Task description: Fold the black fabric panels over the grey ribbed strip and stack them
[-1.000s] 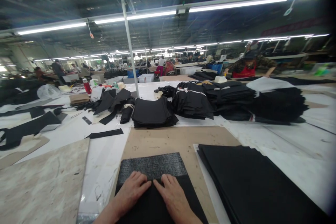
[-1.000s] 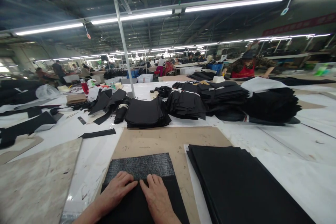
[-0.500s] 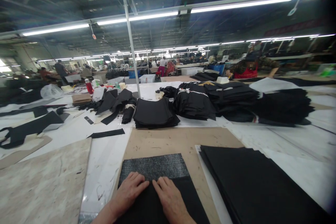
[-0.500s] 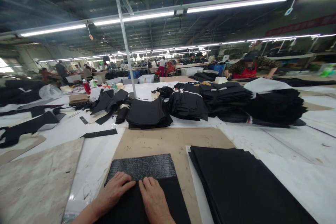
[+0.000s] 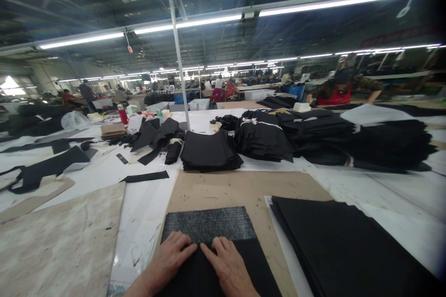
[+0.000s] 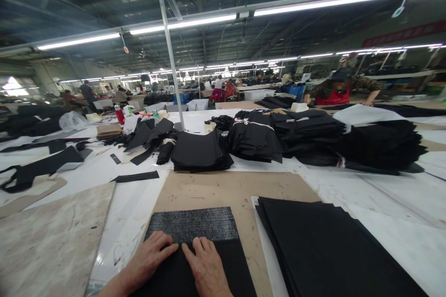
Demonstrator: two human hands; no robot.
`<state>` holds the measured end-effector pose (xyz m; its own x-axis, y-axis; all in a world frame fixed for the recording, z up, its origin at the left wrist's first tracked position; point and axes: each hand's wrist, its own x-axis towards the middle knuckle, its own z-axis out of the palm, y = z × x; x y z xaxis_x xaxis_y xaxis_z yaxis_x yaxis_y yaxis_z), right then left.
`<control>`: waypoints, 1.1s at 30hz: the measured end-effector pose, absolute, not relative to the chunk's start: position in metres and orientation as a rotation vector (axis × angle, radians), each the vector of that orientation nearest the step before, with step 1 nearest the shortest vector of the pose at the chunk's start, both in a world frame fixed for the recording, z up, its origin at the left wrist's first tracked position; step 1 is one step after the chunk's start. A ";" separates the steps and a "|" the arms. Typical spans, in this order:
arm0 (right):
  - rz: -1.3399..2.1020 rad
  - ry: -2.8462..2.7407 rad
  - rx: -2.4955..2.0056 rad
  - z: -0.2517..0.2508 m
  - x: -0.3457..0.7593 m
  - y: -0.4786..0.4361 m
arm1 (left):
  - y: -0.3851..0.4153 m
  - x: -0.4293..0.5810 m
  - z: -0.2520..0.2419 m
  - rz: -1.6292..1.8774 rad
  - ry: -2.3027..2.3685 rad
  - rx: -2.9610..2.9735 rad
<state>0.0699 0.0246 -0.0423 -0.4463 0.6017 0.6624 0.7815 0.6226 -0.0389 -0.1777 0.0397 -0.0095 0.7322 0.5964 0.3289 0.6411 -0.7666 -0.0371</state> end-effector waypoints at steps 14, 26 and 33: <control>-0.286 -2.129 -1.024 -0.054 0.074 0.029 | 0.036 -0.173 -0.009 -0.518 -0.940 -2.691; -0.386 -2.103 -1.005 -0.056 0.073 0.028 | 0.033 -0.170 -0.009 -0.459 -0.969 -2.669; -0.438 -2.080 -0.935 -0.062 0.073 0.036 | 0.029 -0.168 -0.005 -0.440 -0.970 -2.607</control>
<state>0.0733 0.0364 -0.0616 -0.4096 0.4690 0.7825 0.7448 0.6673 -0.0101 -0.1684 0.0293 -0.0052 0.7215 0.5709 0.3918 0.6708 -0.7166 -0.1912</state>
